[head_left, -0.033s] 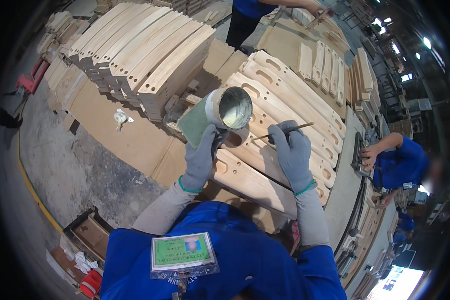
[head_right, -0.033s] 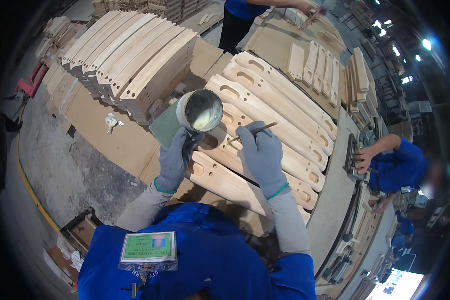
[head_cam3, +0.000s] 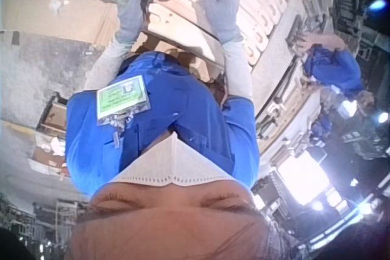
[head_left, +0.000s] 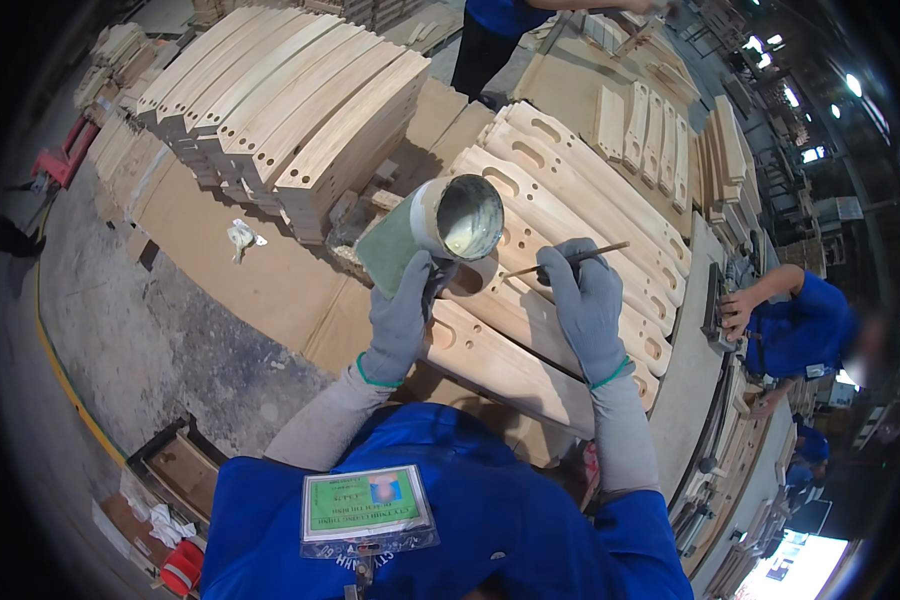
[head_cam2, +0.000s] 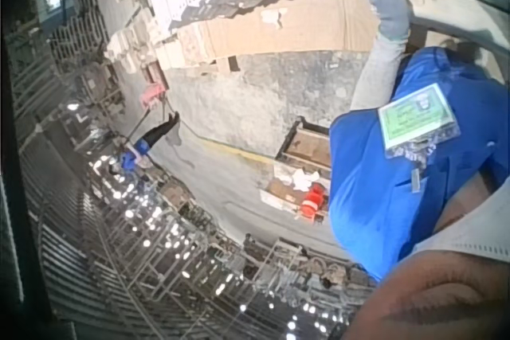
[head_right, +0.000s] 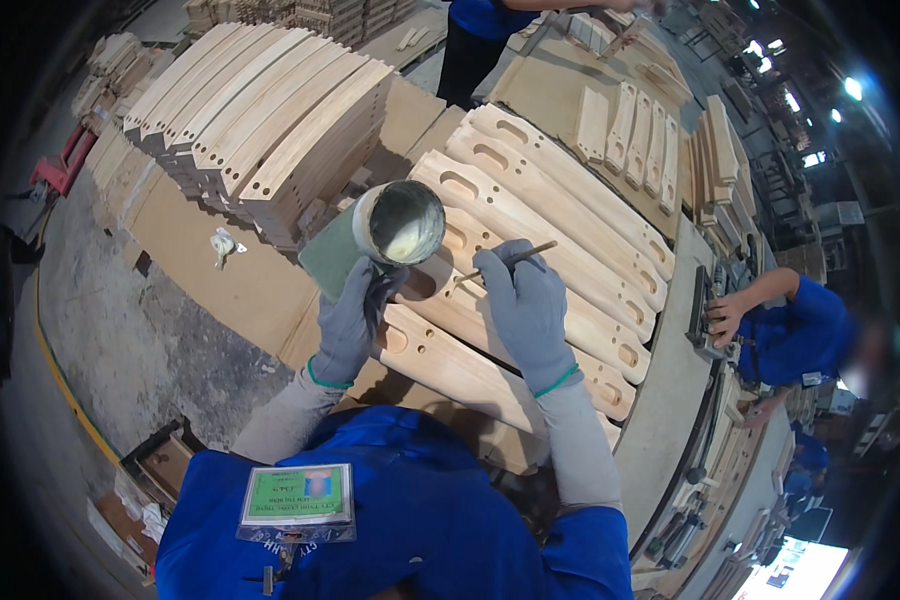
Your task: The person applies a white adhesive to the holes and edges of stacked wooden chair parts using a small brush and a container. The person repeatedly dips the brush into the container and applies the adhesive to multiple pieces on the workbench.
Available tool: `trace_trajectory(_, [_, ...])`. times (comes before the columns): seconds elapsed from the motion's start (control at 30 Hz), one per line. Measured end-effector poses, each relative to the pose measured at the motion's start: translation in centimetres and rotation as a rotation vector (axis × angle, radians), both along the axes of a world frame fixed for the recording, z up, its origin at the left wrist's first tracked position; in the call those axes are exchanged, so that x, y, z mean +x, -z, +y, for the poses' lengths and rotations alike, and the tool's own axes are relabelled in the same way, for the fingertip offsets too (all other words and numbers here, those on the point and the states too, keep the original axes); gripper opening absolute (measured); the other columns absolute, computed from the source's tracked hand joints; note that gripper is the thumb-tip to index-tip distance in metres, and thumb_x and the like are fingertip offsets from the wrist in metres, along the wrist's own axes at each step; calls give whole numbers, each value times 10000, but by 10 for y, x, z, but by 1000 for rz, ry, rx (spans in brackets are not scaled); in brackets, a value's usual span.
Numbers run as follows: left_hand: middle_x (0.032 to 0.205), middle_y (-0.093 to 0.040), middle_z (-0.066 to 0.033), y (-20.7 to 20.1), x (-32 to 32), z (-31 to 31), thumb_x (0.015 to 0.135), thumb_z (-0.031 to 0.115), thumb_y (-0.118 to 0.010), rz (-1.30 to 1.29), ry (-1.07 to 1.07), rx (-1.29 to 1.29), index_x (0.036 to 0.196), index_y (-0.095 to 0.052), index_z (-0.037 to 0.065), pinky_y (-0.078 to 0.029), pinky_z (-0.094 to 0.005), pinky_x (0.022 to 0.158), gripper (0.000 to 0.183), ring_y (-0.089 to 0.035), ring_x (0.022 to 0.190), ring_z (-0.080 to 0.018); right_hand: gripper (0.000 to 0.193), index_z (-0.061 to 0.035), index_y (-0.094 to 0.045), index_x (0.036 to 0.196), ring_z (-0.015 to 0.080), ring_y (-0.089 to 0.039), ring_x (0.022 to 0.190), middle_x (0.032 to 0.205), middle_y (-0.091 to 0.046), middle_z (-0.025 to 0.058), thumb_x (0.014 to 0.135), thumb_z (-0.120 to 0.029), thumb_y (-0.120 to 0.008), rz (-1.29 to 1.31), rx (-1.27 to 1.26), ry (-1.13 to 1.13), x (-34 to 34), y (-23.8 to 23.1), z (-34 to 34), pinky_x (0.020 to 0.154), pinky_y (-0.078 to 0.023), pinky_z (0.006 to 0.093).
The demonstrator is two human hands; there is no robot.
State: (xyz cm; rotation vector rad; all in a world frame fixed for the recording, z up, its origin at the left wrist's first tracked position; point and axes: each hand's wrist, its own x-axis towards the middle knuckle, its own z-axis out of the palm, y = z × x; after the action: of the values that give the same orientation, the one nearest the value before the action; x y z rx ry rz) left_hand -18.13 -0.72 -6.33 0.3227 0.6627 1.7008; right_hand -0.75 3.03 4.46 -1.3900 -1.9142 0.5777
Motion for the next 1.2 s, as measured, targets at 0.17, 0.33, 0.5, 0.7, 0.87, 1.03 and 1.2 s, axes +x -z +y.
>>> trace_trajectory(0.17, [1077, -576, -134, -2, 2, 5, 935, 70, -450, -16, -3, 16, 1181, -470, -35, -518, -357, 844, 268, -609, 943, -229, 124, -43, -651, 816, 255, -591, 666, 804, -612, 92, 838, -129, -564, -148, 12, -76, 4, 17, 17, 552, -444, 340])
trace_trajectory(0.33, [1070, -589, -113, 1, -1, 3, 916, 65, -493, 24, 14, -20, 1154, -508, -29, -525, -273, 785, 256, -613, 907, -167, 108, -59, -642, 877, 254, -584, 709, 840, -599, 87, 794, -106, -592, -178, 121, -166, 4, 12, 14, 557, -450, 343])
trace_trajectory(0.5, [1102, -560, -147, 5, 0, 4, 945, 63, -425, 61, 36, 36, 1195, -447, -41, -512, -411, 872, 272, -595, 983, -268, 268, -65, -627, 922, 249, -574, 701, 849, -595, 84, 657, -39, -662, -242, 159, -224, 7, 6, 3, 551, -467, 341])
trace_trajectory(0.7, [1093, -573, -135, 28, -7, 1, 952, 71, -406, 847, -31, 106, 1227, -441, -47, -500, -344, 868, 301, -610, 953, -228, 61, -27, -622, 807, 260, -568, 640, 790, -596, 99, 753, -58, -622, -45, -33, -152, -10, 6, -2, 550, -460, 346])
trace_trajectory(0.87, [1134, -569, -168, 22, -11, -6, 915, 89, -428, 1307, -193, 246, 1211, -498, -8, -450, -373, 891, 319, -564, 1045, -286, 131, 36, -599, 753, 216, -584, 610, 733, -596, 106, 824, -74, -593, 52, -82, -43, -13, 4, -8, 569, -446, 307])
trace_trajectory(1.03, [1024, -614, -63, 10, 2, 0, 925, 119, -509, 274, 29, 21, 1145, -545, 5, -492, -238, 753, 250, -606, 894, -133, 145, 56, -568, 746, 164, -573, 633, 721, -574, 96, 844, -51, -569, 140, -136, 10, -7, -4, -17, 597, -456, 267])
trace_trajectory(1.2, [1009, -620, -37, 5, 0, -2, 918, 147, -534, 265, 43, 30, 1140, -550, 15, -490, -223, 719, 259, -602, 878, -99, 91, 35, -528, 854, 144, -571, 667, 801, -551, 92, 891, -42, -498, 374, -83, 62, 6, -18, -23, 641, -485, 261])
